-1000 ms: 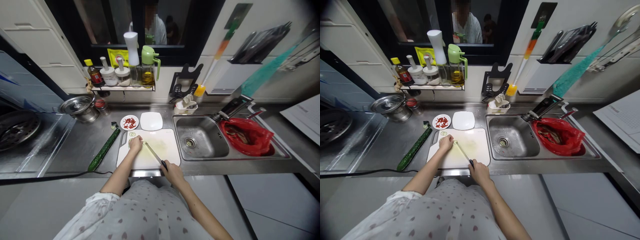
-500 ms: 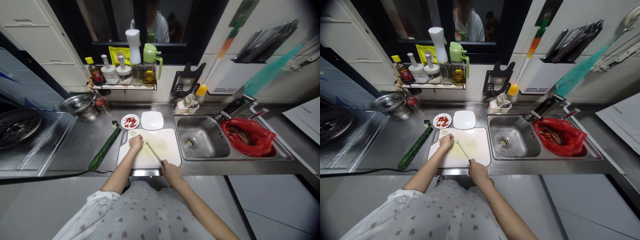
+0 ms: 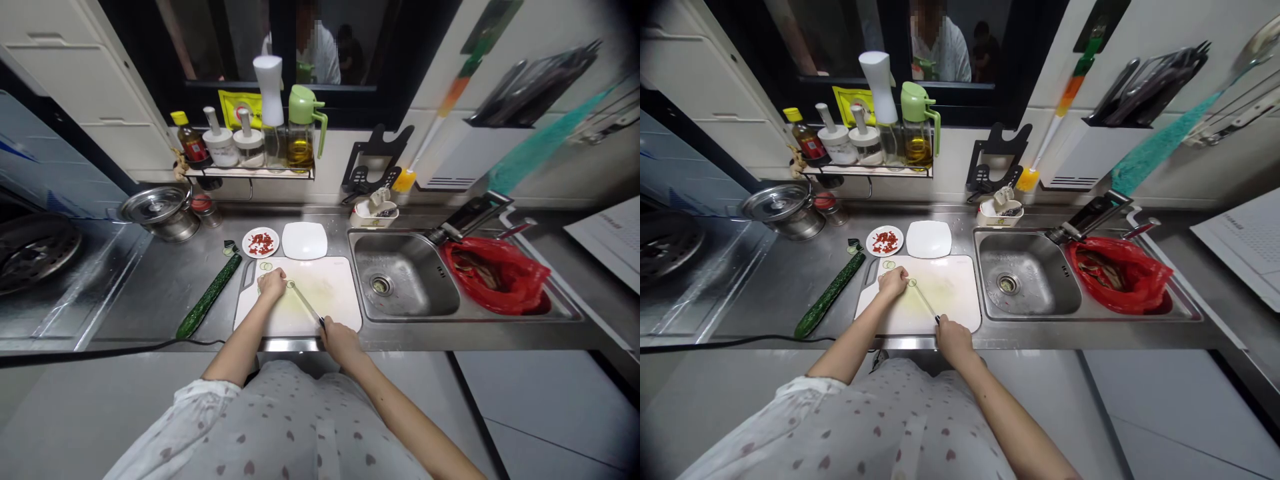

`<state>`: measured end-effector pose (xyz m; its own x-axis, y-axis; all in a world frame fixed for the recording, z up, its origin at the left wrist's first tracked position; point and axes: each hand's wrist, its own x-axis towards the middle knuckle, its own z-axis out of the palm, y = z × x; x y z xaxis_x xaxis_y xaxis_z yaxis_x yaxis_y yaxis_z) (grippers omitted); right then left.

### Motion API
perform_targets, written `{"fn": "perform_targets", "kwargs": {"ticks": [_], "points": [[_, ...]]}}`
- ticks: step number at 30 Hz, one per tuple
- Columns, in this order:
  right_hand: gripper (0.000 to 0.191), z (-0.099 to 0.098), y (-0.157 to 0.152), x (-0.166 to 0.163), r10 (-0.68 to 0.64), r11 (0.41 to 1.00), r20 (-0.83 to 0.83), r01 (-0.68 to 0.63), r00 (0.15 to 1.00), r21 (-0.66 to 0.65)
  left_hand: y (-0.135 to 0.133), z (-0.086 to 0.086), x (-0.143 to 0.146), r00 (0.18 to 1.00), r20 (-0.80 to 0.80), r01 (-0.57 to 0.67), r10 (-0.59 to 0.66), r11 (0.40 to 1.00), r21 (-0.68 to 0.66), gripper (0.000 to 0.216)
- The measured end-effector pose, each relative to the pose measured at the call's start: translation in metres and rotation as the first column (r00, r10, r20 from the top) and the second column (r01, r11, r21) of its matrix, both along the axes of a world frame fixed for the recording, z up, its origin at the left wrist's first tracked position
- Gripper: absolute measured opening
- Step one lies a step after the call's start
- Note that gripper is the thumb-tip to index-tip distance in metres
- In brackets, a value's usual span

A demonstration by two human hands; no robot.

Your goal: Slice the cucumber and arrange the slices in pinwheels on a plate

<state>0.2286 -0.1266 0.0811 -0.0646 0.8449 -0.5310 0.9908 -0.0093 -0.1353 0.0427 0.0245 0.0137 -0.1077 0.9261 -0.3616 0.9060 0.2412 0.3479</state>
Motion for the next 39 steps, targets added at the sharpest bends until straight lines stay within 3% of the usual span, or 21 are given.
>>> {"fn": "perform_targets", "kwargs": {"ticks": [19,30,39], "points": [[0.028,0.003,0.011,-0.003,0.019,0.999,0.009,-0.019,1.0,-0.04,0.0,0.001,0.0,1.0,0.009,-0.008,0.008,1.0,-0.001,0.011],[0.029,0.019,0.031,0.011,0.15,0.989,0.078,-0.151,0.986,0.002,0.003,-0.004,-0.001,1.0,0.011,-0.009,0.009,1.0,0.0,0.012],[0.032,0.026,0.048,0.022,0.26,0.962,0.137,-0.269,0.956,0.055,0.002,0.001,0.0,1.0,0.026,-0.015,0.015,1.0,-0.019,0.011]]}}
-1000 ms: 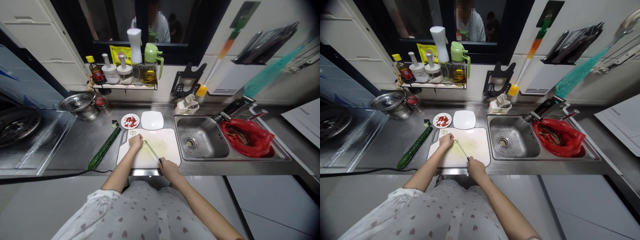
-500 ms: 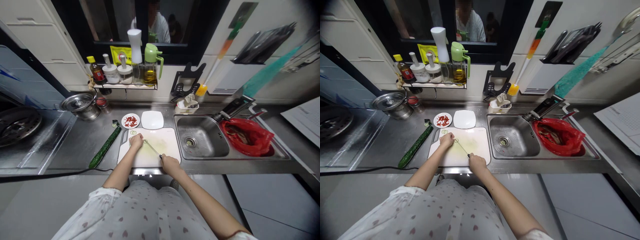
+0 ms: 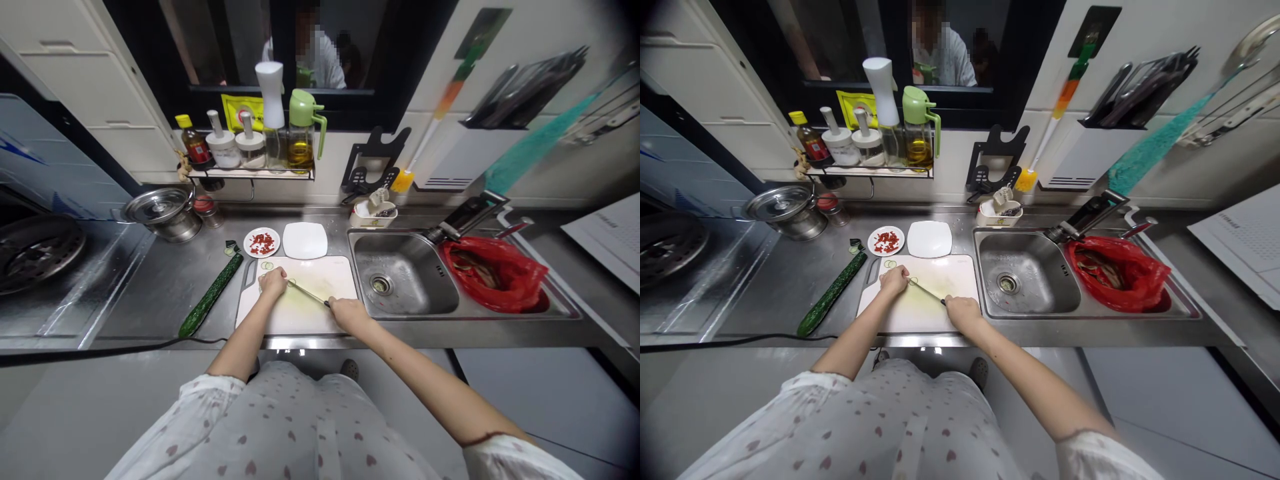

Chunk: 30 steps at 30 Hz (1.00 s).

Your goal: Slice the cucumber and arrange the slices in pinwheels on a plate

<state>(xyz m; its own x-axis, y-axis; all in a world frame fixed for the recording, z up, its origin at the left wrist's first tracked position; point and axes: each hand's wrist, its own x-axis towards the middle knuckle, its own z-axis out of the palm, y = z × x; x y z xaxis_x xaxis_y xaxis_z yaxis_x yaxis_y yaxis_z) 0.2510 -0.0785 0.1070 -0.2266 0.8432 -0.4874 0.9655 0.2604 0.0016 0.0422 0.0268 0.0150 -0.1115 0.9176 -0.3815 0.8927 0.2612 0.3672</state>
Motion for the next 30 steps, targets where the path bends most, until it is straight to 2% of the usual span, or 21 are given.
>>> {"fn": "perform_targets", "kwargs": {"ticks": [7,17,21,25,30], "points": [[0.031,-0.001,0.004,0.004,0.049,0.998,0.024,-0.049,0.999,0.025,0.0,-0.001,0.0,1.0,0.002,-0.005,0.005,1.0,0.002,0.011],[0.032,-0.008,0.003,0.016,0.016,1.0,0.02,-0.017,1.0,0.022,0.0,-0.007,-0.002,1.0,0.01,-0.002,0.002,1.0,0.01,0.012],[0.036,-0.021,-0.016,0.024,-0.135,0.99,-0.079,0.137,0.988,0.016,-0.001,-0.008,-0.002,1.0,0.011,-0.007,0.006,1.0,0.03,0.011],[0.038,-0.036,-0.036,0.028,-0.358,0.933,-0.173,0.36,0.918,-0.018,-0.002,-0.006,-0.001,1.0,0.001,-0.004,0.004,0.999,0.036,0.009],[0.037,-0.042,-0.042,0.028,-0.487,0.873,-0.176,0.482,0.856,-0.071,-0.003,-0.005,-0.001,1.0,-0.01,0.014,-0.013,0.999,0.04,0.01]]}}
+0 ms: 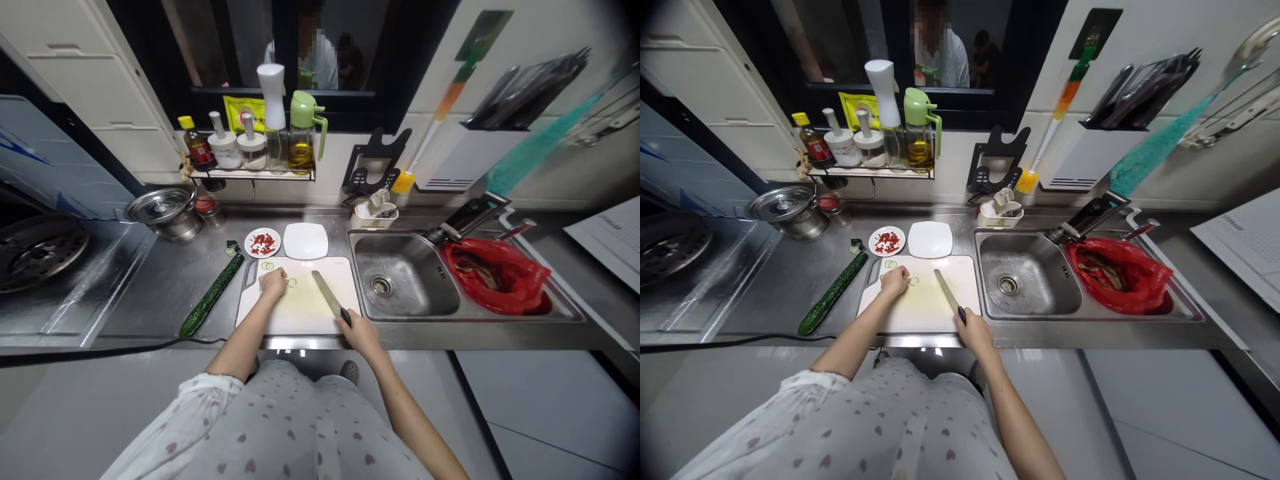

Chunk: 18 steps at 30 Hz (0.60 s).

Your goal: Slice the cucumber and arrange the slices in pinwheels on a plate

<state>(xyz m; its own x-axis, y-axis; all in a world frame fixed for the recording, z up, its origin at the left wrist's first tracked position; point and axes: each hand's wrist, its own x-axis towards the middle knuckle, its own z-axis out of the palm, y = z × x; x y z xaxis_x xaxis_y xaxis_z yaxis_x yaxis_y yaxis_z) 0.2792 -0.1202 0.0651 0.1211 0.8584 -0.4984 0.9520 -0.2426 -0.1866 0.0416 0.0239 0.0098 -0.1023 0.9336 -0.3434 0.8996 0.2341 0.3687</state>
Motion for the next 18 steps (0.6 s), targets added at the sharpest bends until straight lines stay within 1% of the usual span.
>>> {"fn": "perform_targets", "kwargs": {"ticks": [5,8,12,15,18], "points": [[0.04,0.003,0.005,-0.003,-0.066,0.998,0.033,0.066,0.997,0.01,-0.001,0.002,0.001,1.0,-0.015,0.015,-0.015,1.0,-0.001,0.011],[0.042,0.003,0.007,-0.008,-0.073,0.997,0.033,0.073,0.997,0.003,-0.005,0.005,0.004,0.999,-0.033,0.017,-0.017,1.0,0.008,0.015],[0.042,0.001,0.008,-0.013,-0.067,0.998,0.022,0.067,0.998,0.002,-0.013,0.006,0.011,0.997,-0.067,0.035,-0.031,0.998,0.052,0.019],[0.042,-0.001,0.008,-0.014,-0.065,0.998,0.018,0.065,0.998,0.0,-0.017,0.006,0.017,0.998,-0.063,0.031,-0.026,0.996,0.085,0.014],[0.04,-0.003,0.007,-0.013,-0.063,0.998,0.022,0.064,0.998,-0.007,-0.021,0.008,0.02,1.0,0.0,0.0,0.0,0.995,0.102,0.008]]}}
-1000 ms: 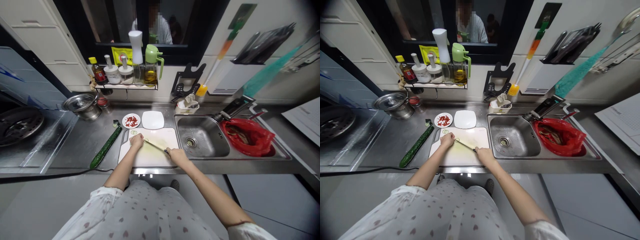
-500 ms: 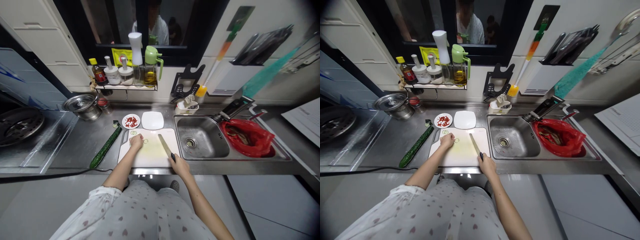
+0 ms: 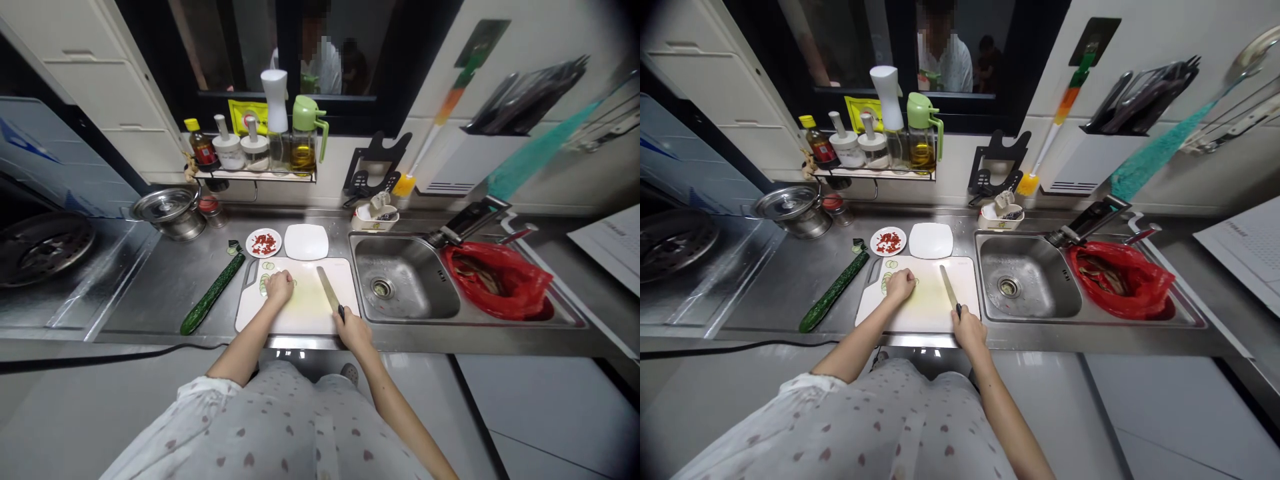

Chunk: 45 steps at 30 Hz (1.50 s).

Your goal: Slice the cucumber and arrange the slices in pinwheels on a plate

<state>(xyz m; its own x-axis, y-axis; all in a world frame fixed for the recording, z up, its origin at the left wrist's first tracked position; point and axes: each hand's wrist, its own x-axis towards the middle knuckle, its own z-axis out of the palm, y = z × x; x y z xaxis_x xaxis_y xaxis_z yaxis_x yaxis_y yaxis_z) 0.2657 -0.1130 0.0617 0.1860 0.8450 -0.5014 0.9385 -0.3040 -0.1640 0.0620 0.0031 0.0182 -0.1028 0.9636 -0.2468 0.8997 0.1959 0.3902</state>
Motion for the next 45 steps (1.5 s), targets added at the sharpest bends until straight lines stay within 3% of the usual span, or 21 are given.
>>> {"fn": "perform_targets", "kwargs": {"ticks": [5,10,19,29,33,38,45], "points": [[0.041,-0.003,-0.001,0.0,-0.009,1.0,0.01,0.009,1.0,0.0,-0.014,0.004,-0.003,0.981,0.184,-0.058,0.055,0.998,0.014,0.007],[0.041,-0.004,-0.001,0.0,-0.006,1.0,0.008,0.006,1.0,-0.002,-0.035,-0.001,-0.027,0.949,0.276,-0.153,0.149,0.988,-0.009,0.015],[0.043,-0.005,0.0,0.0,-0.001,1.0,0.007,0.001,1.0,-0.009,-0.051,-0.018,-0.081,0.928,0.218,-0.304,0.301,0.952,-0.021,0.015],[0.041,-0.004,-0.001,0.0,0.014,1.0,0.001,-0.014,1.0,0.009,-0.052,-0.014,-0.085,0.959,0.065,-0.28,0.277,0.959,0.038,0.011],[0.038,-0.005,0.0,0.0,0.014,1.0,0.007,-0.014,1.0,0.007,-0.045,-0.012,-0.08,0.956,0.073,-0.289,0.283,0.954,0.079,0.016],[0.037,-0.005,0.002,0.001,0.012,1.0,-0.003,-0.012,1.0,-0.004,-0.016,-0.004,-0.069,0.961,0.088,-0.271,0.263,0.956,0.11,0.024],[0.039,-0.005,0.001,0.002,-0.004,1.0,0.002,0.004,1.0,-0.017,0.025,-0.001,-0.063,0.978,-0.045,-0.201,0.205,0.976,0.084,0.034]]}}
